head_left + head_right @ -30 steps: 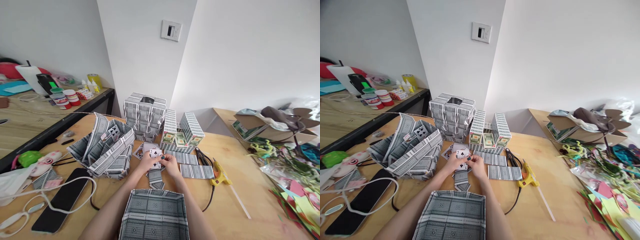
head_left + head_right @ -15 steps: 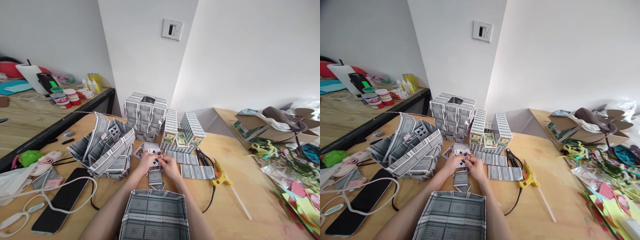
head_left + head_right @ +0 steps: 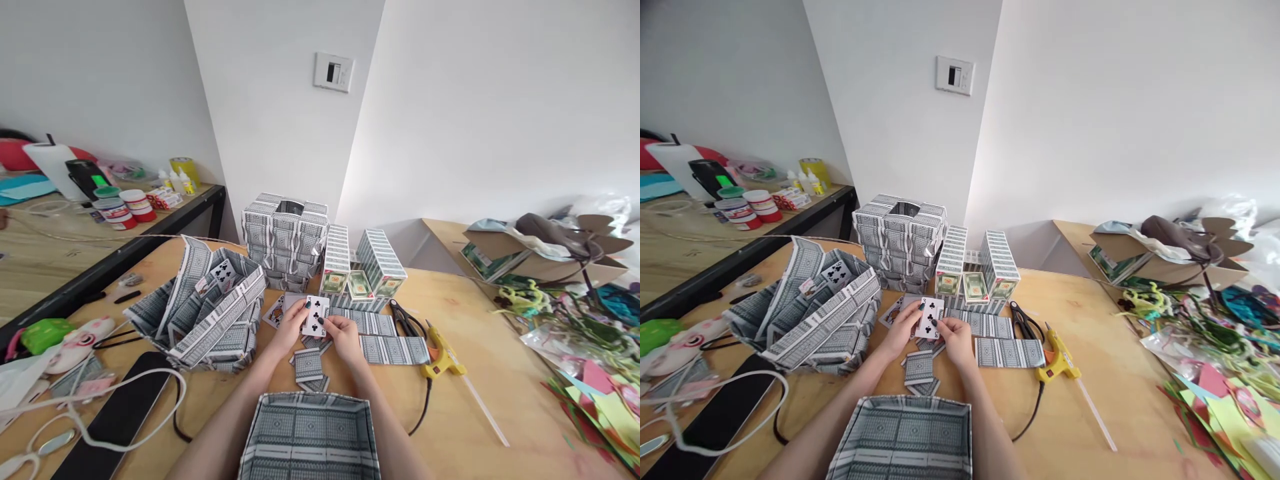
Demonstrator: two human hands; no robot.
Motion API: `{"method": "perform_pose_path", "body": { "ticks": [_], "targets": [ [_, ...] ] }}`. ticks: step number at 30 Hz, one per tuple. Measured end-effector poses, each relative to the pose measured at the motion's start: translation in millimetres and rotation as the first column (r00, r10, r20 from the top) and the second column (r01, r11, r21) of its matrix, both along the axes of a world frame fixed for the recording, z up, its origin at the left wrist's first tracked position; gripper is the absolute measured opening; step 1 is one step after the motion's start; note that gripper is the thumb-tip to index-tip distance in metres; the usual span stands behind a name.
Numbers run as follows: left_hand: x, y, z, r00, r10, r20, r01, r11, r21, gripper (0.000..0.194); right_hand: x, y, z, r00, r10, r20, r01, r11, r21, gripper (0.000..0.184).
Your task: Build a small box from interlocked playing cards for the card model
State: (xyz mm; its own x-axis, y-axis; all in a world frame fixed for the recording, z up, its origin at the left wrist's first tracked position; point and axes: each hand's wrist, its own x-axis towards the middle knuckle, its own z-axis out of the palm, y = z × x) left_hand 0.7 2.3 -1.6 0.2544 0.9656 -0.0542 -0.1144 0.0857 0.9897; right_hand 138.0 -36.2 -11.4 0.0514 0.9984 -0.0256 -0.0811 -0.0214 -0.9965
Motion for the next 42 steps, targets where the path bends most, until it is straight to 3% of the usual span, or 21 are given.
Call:
{"method": "perform_pose_path", "body": {
  "ticks": [4, 7, 11, 21, 26, 31, 42],
  "targets": [
    [-4.5, 3.1, -1.3, 0.991, 0.078, -0.112, -0.059, 0.985, 0.163, 0.029, -2.1, -0.7, 2.1, 0.994, -0.019, -0.105, 0.019, 1.000, 0.000, 0.031],
    [-4.2, 2.2, -0.2, 0.987, 0.032, -0.157, -0.002, 0.983, 0.185, 0.034, -3.3, -1.8, 2.8, 0.987, -0.013, -0.158, 0.013, 1.000, -0.004, 0.044],
    [-2.2, -0.4, 0.9, 0.988, 0.005, -0.152, 0.026, 0.978, 0.205, 0.040, -3.3, -2.1, 1.4, 0.980, -0.023, -0.200, 0.020, 1.000, -0.018, 0.040],
    [0.6, -3.4, 2.7, 0.996, 0.000, -0.089, 0.015, 0.984, 0.177, 0.037, -0.5, -0.9, 0.1, 0.987, -0.121, -0.109, 0.122, 0.992, 0.009, 0.024],
    [-1.5, -2.1, 0.0, 0.995, 0.042, -0.092, -0.026, 0.984, 0.176, 0.038, -1.9, 0.5, -2.8, 0.982, -0.129, -0.138, 0.129, 0.992, -0.008, 0.027],
    [-5.2, -0.5, -3.3, 0.990, 0.014, -0.139, 0.010, 0.985, 0.174, 0.037, -2.3, -2.6, 2.5, 0.979, -0.112, -0.168, 0.108, 0.994, -0.031, 0.026],
    [-1.8, -2.7, 1.7, 0.996, 0.004, -0.086, 0.005, 0.995, 0.102, 0.032, -1.6, -6.1, 6.0, 0.972, -0.180, -0.148, 0.181, 0.983, -0.011, 0.025]
  ]
}}
